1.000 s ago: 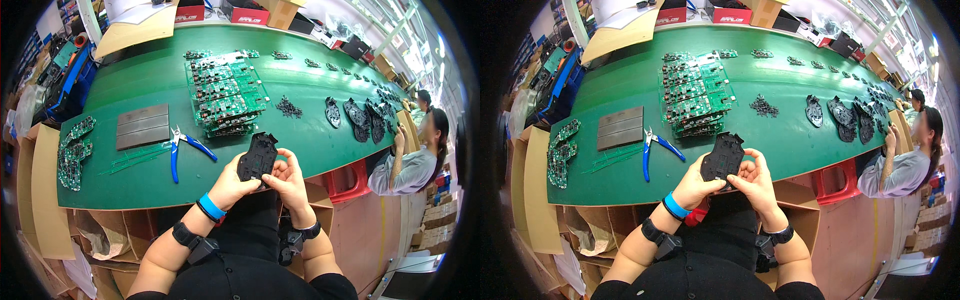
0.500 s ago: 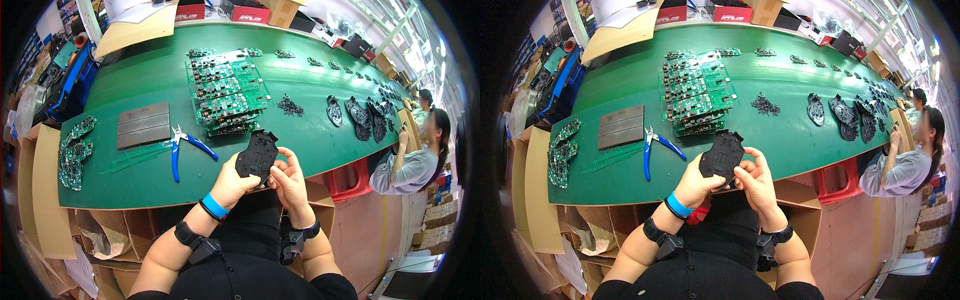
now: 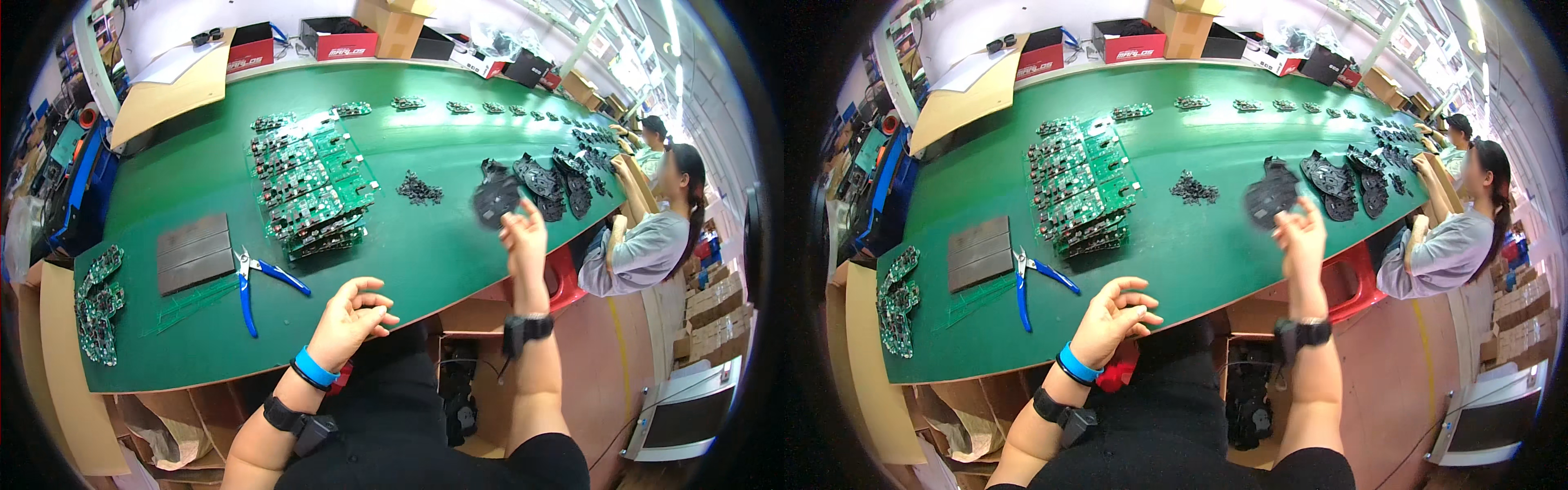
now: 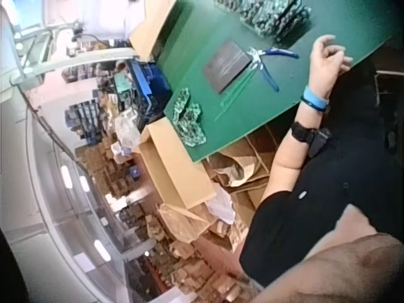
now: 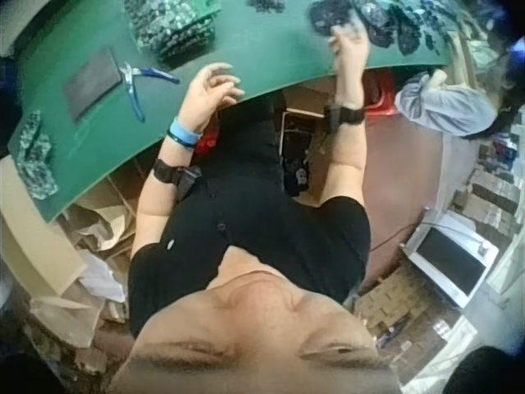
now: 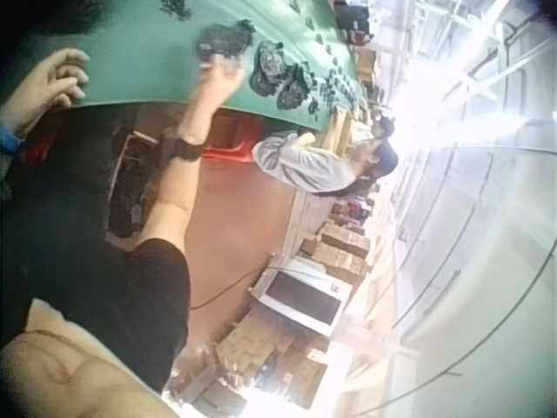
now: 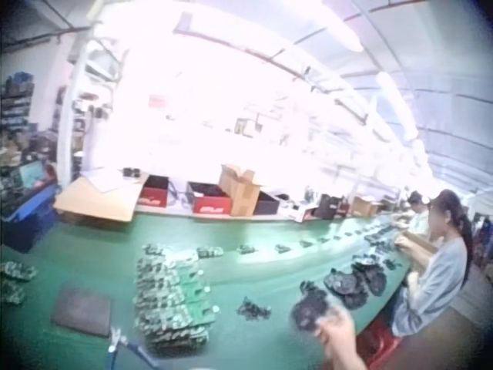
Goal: Assembling electronic components for computer mice on a production line.
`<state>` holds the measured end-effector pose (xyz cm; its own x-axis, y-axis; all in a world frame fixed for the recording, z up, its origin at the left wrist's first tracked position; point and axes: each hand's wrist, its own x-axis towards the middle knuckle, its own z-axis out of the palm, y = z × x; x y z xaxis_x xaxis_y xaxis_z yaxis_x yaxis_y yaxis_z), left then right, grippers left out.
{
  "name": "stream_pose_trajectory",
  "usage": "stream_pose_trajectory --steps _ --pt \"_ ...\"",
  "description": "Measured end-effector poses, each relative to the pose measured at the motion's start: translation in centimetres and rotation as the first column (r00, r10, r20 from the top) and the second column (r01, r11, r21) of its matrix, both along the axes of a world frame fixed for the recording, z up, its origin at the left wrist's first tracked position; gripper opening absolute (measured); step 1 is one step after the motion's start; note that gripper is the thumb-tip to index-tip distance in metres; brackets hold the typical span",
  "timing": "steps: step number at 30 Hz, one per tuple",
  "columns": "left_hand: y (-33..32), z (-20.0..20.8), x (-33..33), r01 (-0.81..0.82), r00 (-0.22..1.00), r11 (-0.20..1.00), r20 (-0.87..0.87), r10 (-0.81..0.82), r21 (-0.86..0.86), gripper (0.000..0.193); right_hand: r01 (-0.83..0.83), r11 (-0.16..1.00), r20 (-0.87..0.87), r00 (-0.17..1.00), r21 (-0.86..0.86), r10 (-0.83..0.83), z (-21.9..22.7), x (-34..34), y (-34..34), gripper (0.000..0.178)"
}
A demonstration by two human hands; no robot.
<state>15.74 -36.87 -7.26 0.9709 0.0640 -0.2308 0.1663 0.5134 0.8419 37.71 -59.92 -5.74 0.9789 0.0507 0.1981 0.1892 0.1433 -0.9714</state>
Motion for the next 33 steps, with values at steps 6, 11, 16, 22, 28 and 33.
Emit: stream_pose_trajectory --steps 6,11,16,22,28,33 --pt "-0.3 -1.3 0.0 0.008 0.997 0.996 0.071 -0.014 0.083 0.02 0.413 0.9 -0.02 0.907 -0.136 -0.42 -1.3 15.0 -8.9 0.055" --pt "-0.5 -1.5 0.0 0.048 0.993 0.991 0.099 -0.06 0.122 0.018 0.474 0.88 -0.138 0.869 -0.044 -0.475 -2.2 21.1 -12.1 0.027" --pt "-0.4 -1.3 -0.1 0.04 0.996 0.993 0.075 -0.048 0.11 0.017 0.84 0.214 0.715 0.537 -0.498 -0.448 -2.0 20.5 -9.5 0.027" --pt "-0.2 -1.0 0.0 0.051 0.996 0.989 0.067 -0.06 0.137 0.016 0.552 0.301 0.622 0.745 -0.777 0.241 -3.2 18.6 -2.1 0.042" --pt "-0.2 -1.1 0.1 0.059 0.995 0.994 0.074 -0.066 0.096 0.017 0.276 0.381 0.414 0.839 -0.883 0.352 -2.2 17.2 -0.6 0.034" --pt "-0.1 -0.7 0.2 0.091 0.994 0.994 0.052 -0.095 0.066 0.023 -0.153 0.575 0.187 0.852 -0.804 0.489 3.2 5.9 2.2 0.029"
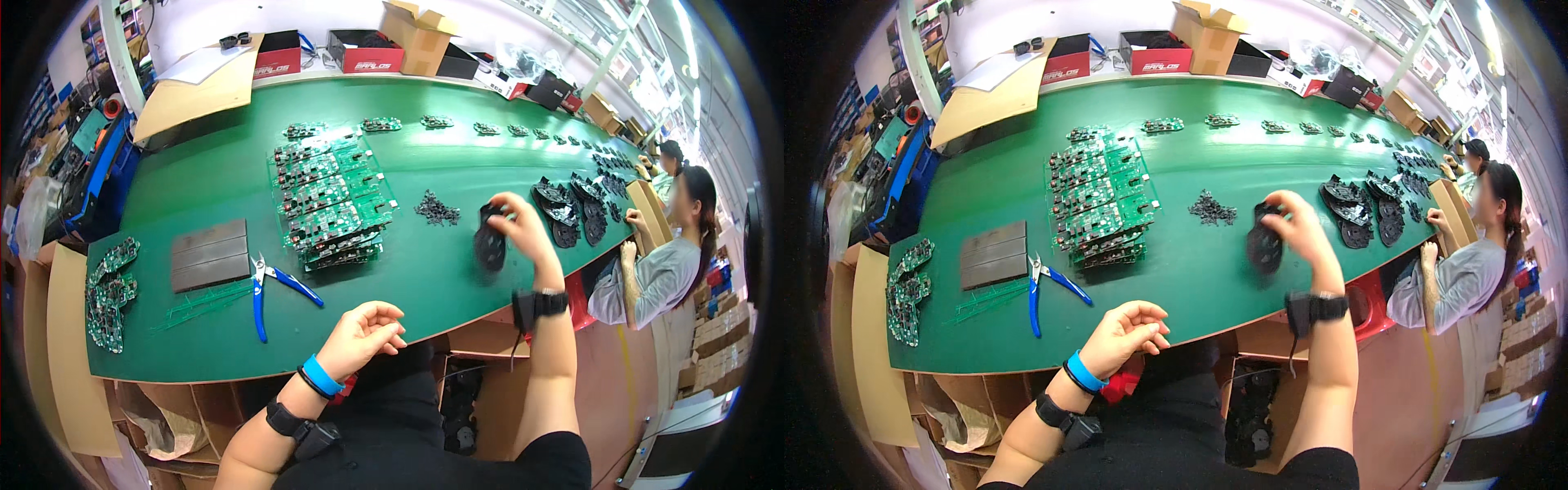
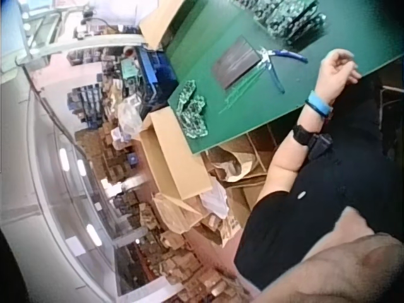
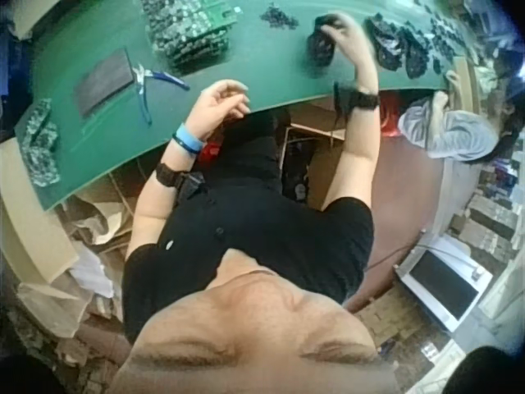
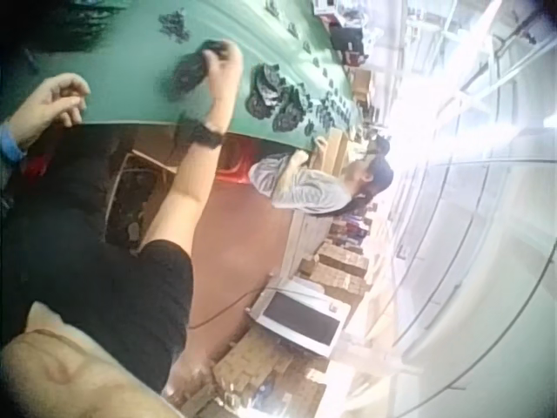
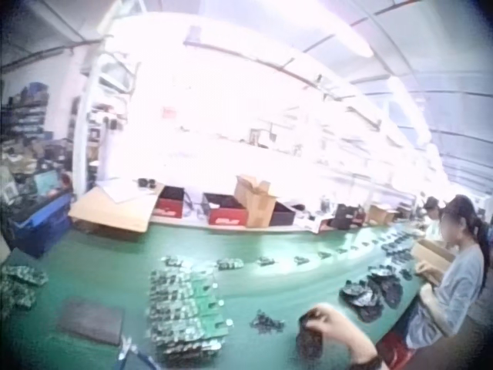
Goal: Assembling electronic components for computer mice on a production line.
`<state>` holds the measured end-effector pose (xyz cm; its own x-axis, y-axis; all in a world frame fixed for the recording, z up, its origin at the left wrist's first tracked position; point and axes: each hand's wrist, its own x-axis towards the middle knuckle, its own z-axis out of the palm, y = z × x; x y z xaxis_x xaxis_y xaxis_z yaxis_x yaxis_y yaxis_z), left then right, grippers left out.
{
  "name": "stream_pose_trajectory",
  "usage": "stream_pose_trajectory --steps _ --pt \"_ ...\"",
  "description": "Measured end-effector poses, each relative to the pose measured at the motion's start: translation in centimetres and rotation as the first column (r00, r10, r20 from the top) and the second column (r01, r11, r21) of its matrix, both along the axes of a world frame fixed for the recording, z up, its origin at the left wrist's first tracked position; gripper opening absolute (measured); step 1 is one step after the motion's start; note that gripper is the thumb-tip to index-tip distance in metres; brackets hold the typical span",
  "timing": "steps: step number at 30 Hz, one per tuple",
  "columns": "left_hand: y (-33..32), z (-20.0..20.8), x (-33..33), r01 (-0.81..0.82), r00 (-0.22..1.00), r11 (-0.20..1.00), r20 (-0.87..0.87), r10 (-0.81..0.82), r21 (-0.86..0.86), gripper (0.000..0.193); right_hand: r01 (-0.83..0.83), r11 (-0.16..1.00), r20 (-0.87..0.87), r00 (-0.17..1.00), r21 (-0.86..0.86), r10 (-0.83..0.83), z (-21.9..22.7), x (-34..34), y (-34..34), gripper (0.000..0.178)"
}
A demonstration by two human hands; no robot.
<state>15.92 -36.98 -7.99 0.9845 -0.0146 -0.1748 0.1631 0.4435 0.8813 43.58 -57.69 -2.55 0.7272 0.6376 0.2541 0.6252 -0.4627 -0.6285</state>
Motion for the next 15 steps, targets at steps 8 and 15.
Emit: stream_pose_trajectory --steps 8,15 --pt "0.4 0.8 0.0 -0.02 1.0 0.996 -0.012 0.019 -0.091 0.051 -0.281 0.948 -0.183 0.935 0.146 0.306 -0.8 -13.9 8.1 0.034" --pt "0.7 1.2 0.1 -0.09 0.995 0.977 -0.049 0.082 -0.193 0.047 0.061 0.998 0.195 0.979 0.021 -0.064 -2.6 -1.1 9.3 0.01"
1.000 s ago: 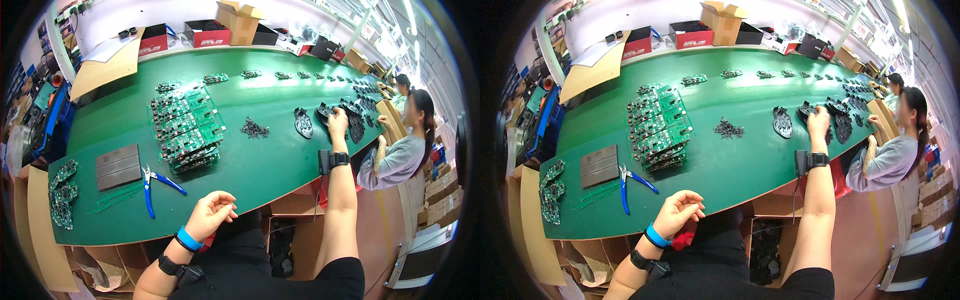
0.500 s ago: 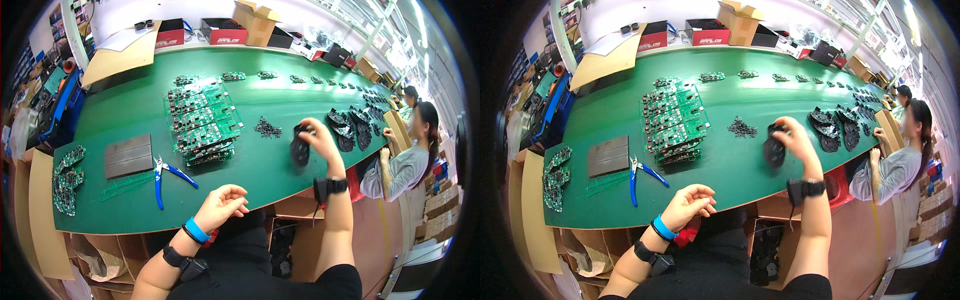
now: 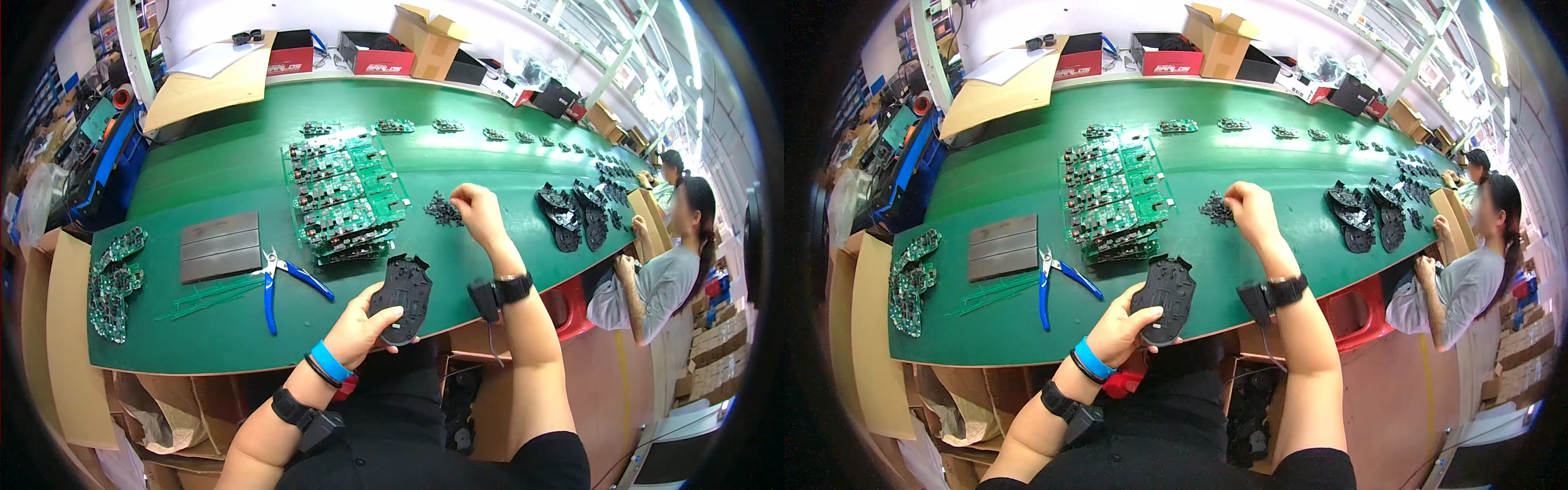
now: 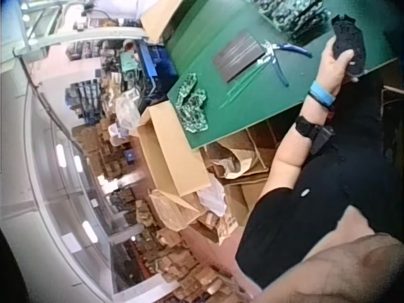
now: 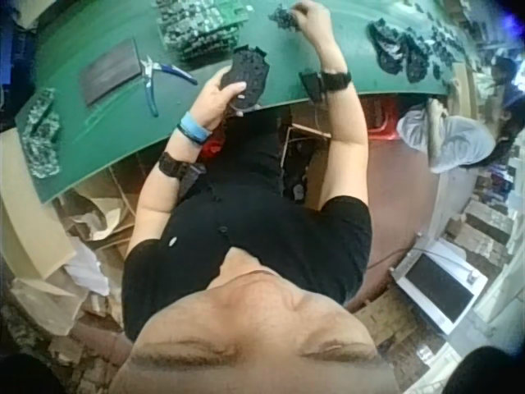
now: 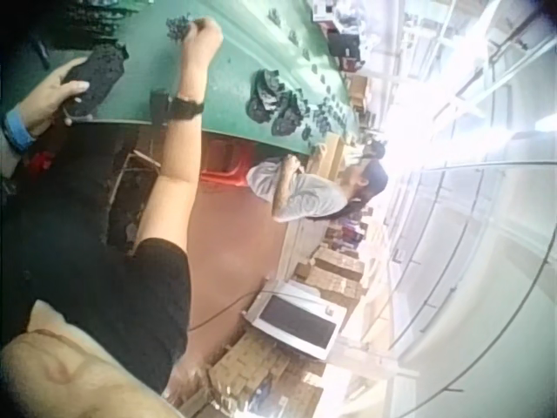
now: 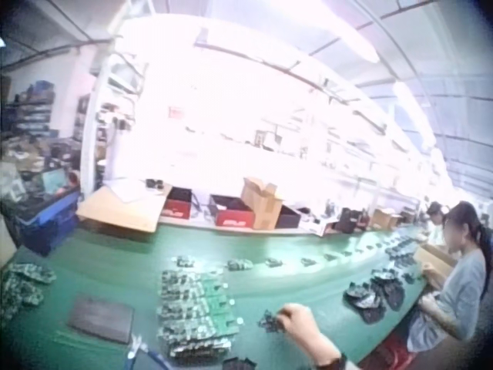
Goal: Assembling electronic components for computer mice on a production line.
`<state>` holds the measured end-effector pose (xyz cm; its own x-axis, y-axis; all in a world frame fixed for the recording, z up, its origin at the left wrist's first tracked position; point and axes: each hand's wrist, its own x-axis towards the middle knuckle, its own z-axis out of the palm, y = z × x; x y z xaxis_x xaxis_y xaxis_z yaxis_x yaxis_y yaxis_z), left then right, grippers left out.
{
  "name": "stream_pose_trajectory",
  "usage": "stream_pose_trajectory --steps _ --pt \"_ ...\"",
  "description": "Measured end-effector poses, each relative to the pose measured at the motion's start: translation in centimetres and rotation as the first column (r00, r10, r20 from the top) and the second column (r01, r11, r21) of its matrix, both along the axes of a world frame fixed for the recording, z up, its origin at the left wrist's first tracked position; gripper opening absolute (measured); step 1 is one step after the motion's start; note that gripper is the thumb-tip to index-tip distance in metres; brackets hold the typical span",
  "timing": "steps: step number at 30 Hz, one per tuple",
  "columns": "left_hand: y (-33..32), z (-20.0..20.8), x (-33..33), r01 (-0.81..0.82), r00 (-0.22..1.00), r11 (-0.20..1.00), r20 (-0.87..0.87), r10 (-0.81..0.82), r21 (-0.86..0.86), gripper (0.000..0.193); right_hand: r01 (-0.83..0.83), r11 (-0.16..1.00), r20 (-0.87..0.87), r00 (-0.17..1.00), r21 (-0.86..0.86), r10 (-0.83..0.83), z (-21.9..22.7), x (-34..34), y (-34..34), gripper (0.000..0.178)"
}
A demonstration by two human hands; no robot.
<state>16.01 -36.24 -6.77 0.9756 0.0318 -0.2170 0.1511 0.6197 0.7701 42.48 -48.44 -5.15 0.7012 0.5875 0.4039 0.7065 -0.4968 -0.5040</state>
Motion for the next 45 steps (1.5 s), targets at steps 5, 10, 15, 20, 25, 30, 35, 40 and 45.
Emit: stream_pose_trajectory --steps 5,10,15,20,25,30,35,40,45 --pt "0.0 -0.9 0.1 0.004 1.0 1.0 0.008 -0.004 -0.003 0.047 0.012 0.996 -0.012 1.0 -0.083 -0.013 -1.4 3.7 2.7 0.01" --pt "0.0 -0.2 0.0 0.028 1.0 0.999 -0.012 -0.029 -0.027 0.053 0.024 0.978 -0.107 0.993 -0.209 -0.047 -1.8 4.7 3.5 0.01" --pt "0.2 -0.2 -0.3 0.032 0.999 0.997 -0.002 -0.032 -0.077 0.063 -0.049 0.998 -0.068 0.996 0.046 0.052 -0.5 2.0 3.1 0.008" --pt "0.1 -0.3 -0.1 0.044 0.999 0.994 -0.024 -0.046 -0.102 0.068 -0.053 0.92 -0.271 0.948 0.387 0.169 0.5 -3.3 -0.1 0.006" --pt "0.1 -0.5 -0.3 0.01 1.0 0.999 -0.013 -0.011 -0.052 0.068 -0.145 0.911 -0.5 0.797 0.387 0.339 1.4 -12.9 -2.7 0.005" --pt "0.1 -0.4 -0.1 0.001 1.0 1.0 0.031 -0.001 -0.022 0.067 -0.19 0.915 -0.435 0.833 0.355 0.341 -0.2 -16.8 -3.3 0.005" --pt "-0.1 -0.5 0.1 -0.028 0.999 1.0 0.046 0.029 -0.005 0.065 -0.094 0.881 -0.56 0.74 0.464 0.374 -0.7 -17.9 -2.9 0.005" --pt "-0.1 -0.8 0.0 -0.053 0.998 0.998 0.048 0.052 0.026 0.064 -0.094 0.885 -0.543 0.758 0.457 0.361 -1.6 -17.9 -2.8 0.005" --pt "-0.2 -1.1 0.1 -0.071 0.995 0.997 0.069 0.068 0.034 0.064 -0.058 0.866 -0.505 0.792 0.497 0.342 -2.2 -18.3 -2.6 0.007"
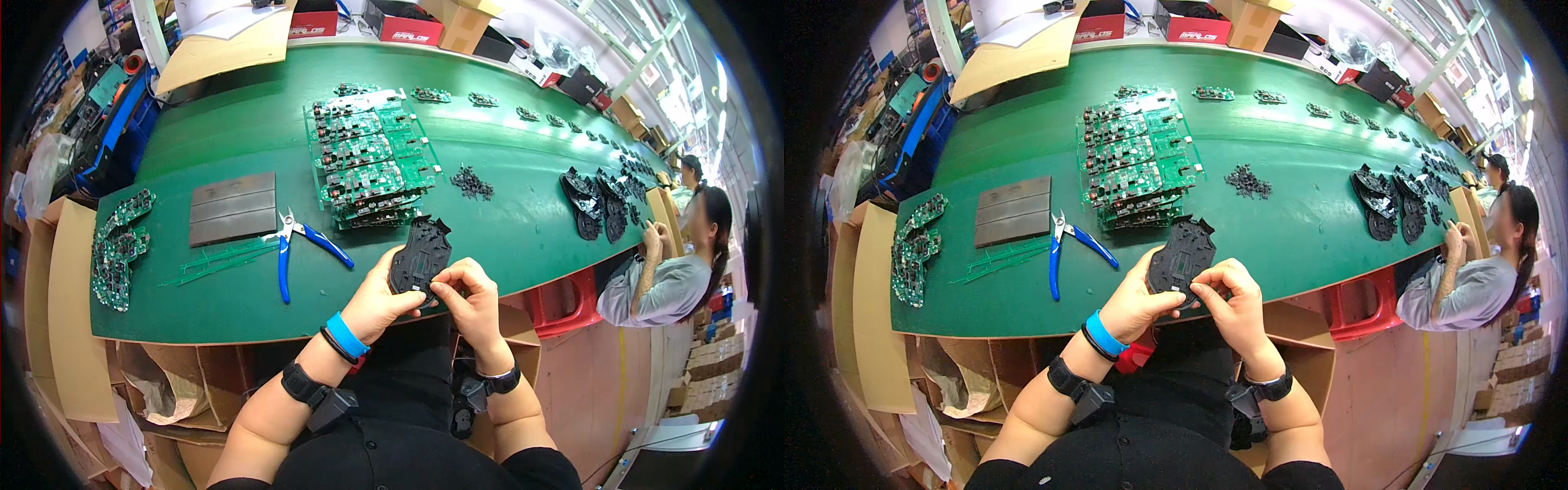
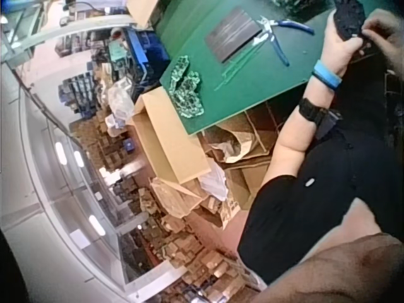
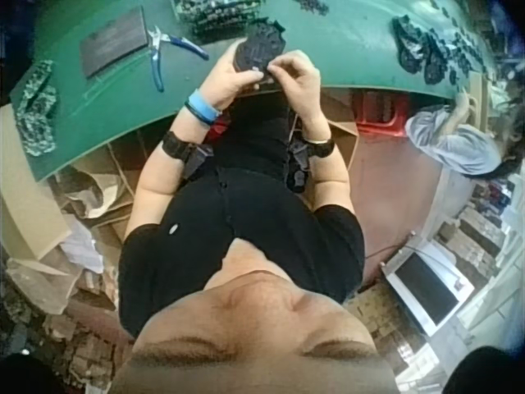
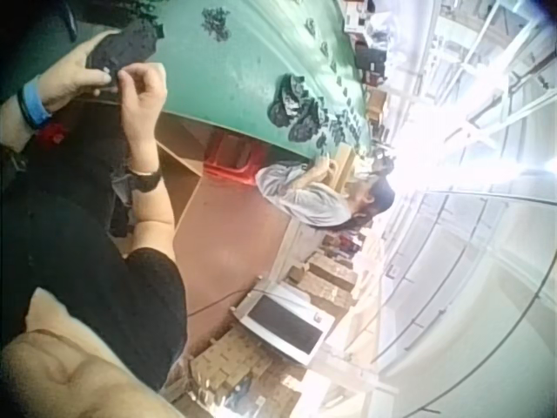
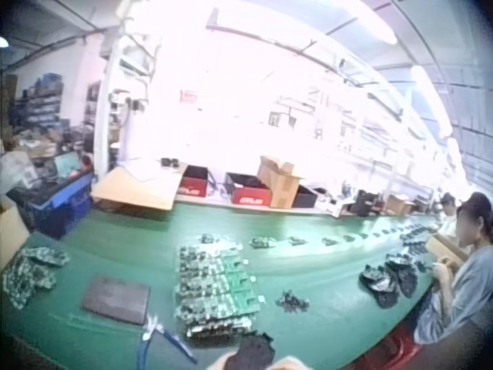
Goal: Assembling electronic components for computer mice on a production line.
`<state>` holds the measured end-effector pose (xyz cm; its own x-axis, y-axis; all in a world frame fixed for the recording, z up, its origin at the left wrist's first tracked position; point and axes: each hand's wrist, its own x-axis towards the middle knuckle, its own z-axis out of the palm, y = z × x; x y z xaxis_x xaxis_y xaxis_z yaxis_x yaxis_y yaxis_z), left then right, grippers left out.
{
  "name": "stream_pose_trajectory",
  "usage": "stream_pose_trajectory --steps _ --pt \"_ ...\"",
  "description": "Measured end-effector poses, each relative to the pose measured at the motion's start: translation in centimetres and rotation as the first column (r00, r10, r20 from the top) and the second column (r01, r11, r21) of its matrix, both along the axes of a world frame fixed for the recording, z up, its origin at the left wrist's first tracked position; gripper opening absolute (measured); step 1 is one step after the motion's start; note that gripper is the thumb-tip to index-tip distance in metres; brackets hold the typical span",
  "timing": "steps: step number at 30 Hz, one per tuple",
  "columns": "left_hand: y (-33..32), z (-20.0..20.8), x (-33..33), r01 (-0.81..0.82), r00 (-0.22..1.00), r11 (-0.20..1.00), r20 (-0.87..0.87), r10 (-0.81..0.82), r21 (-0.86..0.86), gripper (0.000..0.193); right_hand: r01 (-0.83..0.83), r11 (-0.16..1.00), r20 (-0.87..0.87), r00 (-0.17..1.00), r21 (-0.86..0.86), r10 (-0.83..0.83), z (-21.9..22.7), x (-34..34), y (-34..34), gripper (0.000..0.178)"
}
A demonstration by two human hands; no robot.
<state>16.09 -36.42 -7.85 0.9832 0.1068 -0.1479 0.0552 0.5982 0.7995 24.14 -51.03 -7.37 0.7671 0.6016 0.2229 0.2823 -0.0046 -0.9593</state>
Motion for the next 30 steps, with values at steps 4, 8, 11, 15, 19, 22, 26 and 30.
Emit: stream_pose_trajectory --steps 4,8,11,15,19,22,26,30 --pt "-0.1 0.0 0.0 -0.016 0.999 0.999 0.034 0.015 0.029 0.065 0.044 0.997 -0.048 0.998 0.056 -0.041 -0.8 -0.3 0.3 0.03" --pt "-0.2 0.2 -0.2 -0.033 0.999 0.998 0.039 0.031 0.058 0.064 0.017 0.983 -0.389 0.92 0.183 0.056 0.2 -0.4 0.5 0.061" --pt "-0.2 0.3 -0.2 -0.058 0.998 0.996 0.019 0.057 0.063 0.061 -0.013 0.978 -0.461 0.881 0.209 0.11 0.1 -0.5 0.5 0.063" --pt "-0.5 0.4 -0.1 -0.093 0.996 0.993 0.015 0.092 0.072 0.053 0.001 0.97 -0.442 0.89 0.245 0.111 0.2 -0.9 0.8 0.063" --pt "-0.5 0.0 -0.1 -0.134 0.991 0.99 -0.002 0.135 0.05 0.053 0.018 0.96 -0.485 0.866 0.278 0.124 0.0 -1.0 0.8 0.06" --pt "-0.5 0.0 0.0 -0.128 0.992 0.991 -0.01 0.128 0.036 0.053 0.009 0.946 -0.525 0.834 0.323 0.171 -0.9 -0.4 0.3 0.058" --pt "-0.9 0.2 0.2 -0.136 0.991 0.987 -0.001 0.136 0.081 0.054 0.064 0.953 -0.485 0.87 0.295 0.092 -0.2 -1.1 0.6 0.056" --pt "-0.8 0.2 0.2 -0.112 0.993 0.988 -0.03 0.116 0.109 0.061 0.084 0.961 -0.48 0.875 0.264 0.055 -0.4 -0.5 0.3 0.052"
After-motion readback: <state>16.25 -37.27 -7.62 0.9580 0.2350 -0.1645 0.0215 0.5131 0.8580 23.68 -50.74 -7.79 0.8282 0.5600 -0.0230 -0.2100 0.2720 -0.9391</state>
